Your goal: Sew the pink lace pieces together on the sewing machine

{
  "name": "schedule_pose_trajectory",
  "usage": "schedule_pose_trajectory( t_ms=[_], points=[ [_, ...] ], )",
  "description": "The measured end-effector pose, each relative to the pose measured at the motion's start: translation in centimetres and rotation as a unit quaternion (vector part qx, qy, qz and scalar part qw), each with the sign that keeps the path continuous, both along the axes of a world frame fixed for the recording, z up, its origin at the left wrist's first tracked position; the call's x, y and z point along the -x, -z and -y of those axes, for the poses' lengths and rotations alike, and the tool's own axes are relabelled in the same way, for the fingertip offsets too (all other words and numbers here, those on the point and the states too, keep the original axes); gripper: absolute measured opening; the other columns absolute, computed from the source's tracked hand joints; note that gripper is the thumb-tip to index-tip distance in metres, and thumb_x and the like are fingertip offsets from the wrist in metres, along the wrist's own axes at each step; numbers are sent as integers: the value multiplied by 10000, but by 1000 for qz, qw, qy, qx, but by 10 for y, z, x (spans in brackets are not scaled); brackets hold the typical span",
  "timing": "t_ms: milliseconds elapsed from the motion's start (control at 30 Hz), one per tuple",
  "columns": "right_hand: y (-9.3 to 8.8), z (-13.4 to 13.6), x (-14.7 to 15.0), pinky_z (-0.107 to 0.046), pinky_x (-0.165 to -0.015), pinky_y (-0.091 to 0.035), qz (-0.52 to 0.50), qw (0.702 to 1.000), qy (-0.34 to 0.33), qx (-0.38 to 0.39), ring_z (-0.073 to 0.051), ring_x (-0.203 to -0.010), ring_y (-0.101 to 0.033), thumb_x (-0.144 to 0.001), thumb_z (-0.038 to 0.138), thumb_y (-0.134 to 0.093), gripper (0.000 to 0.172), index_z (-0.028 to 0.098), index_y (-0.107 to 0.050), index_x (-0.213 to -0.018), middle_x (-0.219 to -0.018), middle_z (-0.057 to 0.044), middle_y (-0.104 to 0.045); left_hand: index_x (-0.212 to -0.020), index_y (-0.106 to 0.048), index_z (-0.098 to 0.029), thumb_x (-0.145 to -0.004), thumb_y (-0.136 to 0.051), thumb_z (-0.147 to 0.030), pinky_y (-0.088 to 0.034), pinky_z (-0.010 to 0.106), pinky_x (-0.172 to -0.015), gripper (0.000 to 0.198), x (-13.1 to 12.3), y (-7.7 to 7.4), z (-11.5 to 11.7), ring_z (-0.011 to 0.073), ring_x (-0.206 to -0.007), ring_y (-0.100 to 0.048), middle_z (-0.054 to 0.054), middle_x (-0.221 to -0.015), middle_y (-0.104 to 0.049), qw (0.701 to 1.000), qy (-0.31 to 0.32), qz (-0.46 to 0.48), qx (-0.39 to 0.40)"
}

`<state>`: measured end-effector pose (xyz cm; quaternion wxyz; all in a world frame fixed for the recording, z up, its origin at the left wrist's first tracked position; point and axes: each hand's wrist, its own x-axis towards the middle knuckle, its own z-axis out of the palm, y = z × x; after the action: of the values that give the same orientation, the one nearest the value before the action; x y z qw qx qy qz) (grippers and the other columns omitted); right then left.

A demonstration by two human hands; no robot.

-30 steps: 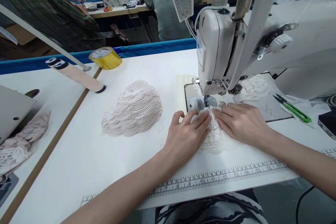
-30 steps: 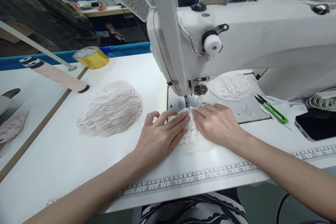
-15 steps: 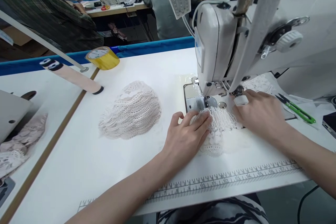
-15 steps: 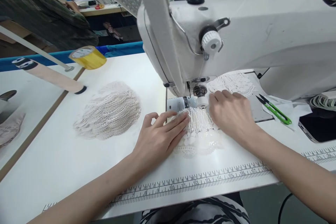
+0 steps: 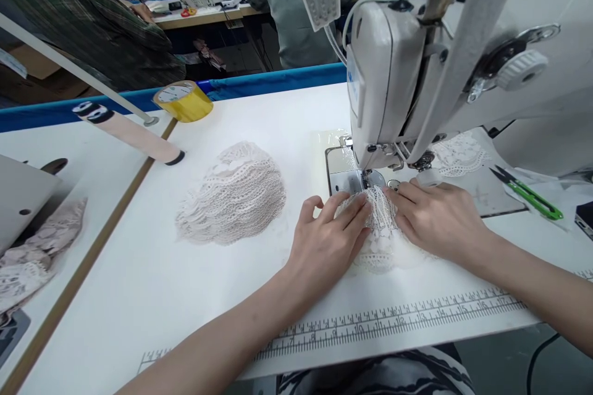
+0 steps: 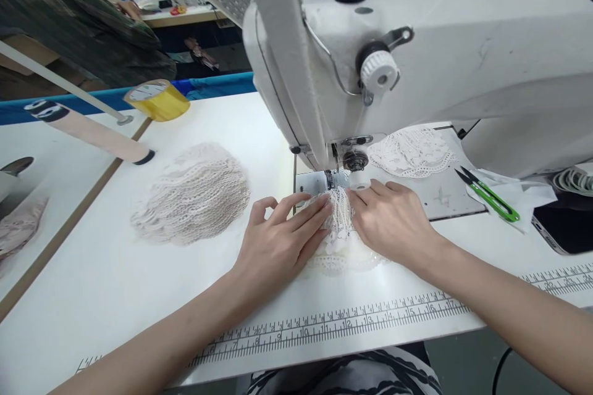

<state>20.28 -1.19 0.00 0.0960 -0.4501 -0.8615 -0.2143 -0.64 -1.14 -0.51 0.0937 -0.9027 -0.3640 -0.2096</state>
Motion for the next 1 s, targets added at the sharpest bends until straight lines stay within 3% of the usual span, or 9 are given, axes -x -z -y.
schedule_pose_trajectory(
  t_ms=[267,533,733,1000],
  points=[
    [-2,0,1,-296,-482,-274,16,1000,14,-11,-141,-590,-542,-840,114,-488,237,114,-712,-921,-764,-36,-701,-1177,-616,-222,-954,-495,-266,-323,394,-871,258,-3,1,0,209,-1146,-538,8,-1228,-646,1000,-21,-15,0],
    [-4,1,2,-286,-502,-290,3,998,-9,-56,-128,-577,-544,-854,129,-509,281,129,-684,-1074,-744,-12,-697,-1167,-623,-205,-958,-486,-273,-328,398,-865,258,-5,0,0,202,-1147,-541,23,-1230,-645,999,-26,-32,-6],
    [0,2,5,-302,-508,-297,0,1000,-22,-1,-159,-724,-614,-869,137,-492,312,100,-647,-1138,-812,-41,-707,-1181,-615,-215,-960,-483,-270,-323,403,-879,263,-4,0,-1,207,-1151,-545,19,-1232,-644,999,-26,-27,-1],
    [4,-2,5,-308,-487,-282,3,1000,-9,7,-166,-710,-615,-873,140,-471,343,76,-629,-1171,-822,-61,-714,-1147,-630,-212,-957,-486,-280,-332,398,-881,248,-4,4,-4,205,-1155,-543,18,-1223,-649,1000,-24,-8,-11]
  ],
)
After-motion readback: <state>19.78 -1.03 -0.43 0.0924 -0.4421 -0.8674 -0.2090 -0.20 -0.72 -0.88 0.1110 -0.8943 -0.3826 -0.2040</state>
